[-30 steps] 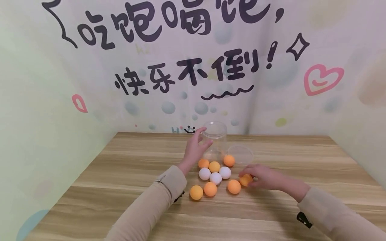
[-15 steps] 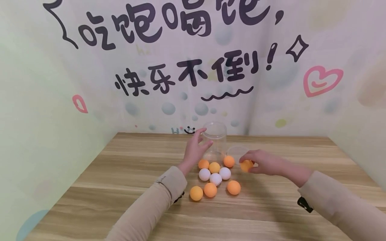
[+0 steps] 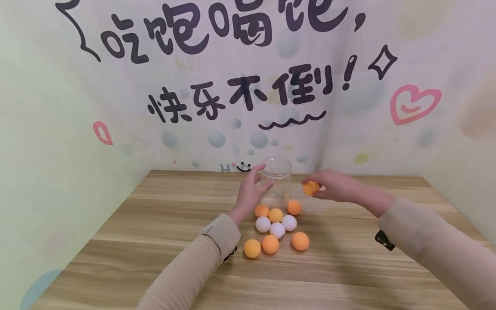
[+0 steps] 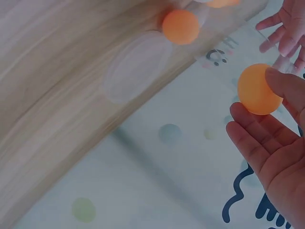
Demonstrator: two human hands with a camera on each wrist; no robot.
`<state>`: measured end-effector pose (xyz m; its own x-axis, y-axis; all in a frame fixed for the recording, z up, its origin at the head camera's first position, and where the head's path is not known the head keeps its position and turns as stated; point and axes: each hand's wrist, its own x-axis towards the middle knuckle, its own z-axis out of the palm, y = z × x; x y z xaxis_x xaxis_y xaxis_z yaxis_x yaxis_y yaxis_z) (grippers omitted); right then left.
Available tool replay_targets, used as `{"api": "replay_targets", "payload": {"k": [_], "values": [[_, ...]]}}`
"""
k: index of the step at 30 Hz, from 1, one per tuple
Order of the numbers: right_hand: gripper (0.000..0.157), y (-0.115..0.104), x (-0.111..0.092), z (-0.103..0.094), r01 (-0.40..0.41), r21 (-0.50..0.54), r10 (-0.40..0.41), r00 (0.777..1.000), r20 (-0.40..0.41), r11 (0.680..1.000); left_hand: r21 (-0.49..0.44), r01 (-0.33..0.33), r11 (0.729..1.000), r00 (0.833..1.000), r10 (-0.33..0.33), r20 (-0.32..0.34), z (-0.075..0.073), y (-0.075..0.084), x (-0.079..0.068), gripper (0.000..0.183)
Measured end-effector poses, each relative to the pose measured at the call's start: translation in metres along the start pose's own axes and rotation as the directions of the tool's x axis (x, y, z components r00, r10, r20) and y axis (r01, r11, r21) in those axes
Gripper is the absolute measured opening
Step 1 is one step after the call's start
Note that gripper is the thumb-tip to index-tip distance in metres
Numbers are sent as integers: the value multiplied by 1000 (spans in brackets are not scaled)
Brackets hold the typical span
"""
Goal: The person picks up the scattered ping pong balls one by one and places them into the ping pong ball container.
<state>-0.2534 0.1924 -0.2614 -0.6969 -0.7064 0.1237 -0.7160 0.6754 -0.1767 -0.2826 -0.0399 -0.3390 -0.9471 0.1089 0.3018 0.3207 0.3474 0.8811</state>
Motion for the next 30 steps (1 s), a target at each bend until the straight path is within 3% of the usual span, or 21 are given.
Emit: {"api": "replay_targets", "payload": {"k": [7,12,18,23,30], "values": [[30,-4,17,-10,-2,-18,0,994,-110,1000,-6,2,1000,1000,-2,-2,0,-1,0,54],[33,-9,29,-15,-77,-18,73,982,-172,997,-5,6,1000,1000,-6,-2,0,0,0,54],[37,-15,46,-18,-170,47,176,962,-210,984,-3,6,1000,1000,-6,-9,0,1,0,54],[37,-19,58,-15,-172,53,180,952,-248,984,-8,7,1000,1000,-7,-11,-1,0,1,53],[36,-19,70,-8,-188,78,201,950,-240,979,-6,12,1000,1000,-12,-2,-1,0,1,53]]}}
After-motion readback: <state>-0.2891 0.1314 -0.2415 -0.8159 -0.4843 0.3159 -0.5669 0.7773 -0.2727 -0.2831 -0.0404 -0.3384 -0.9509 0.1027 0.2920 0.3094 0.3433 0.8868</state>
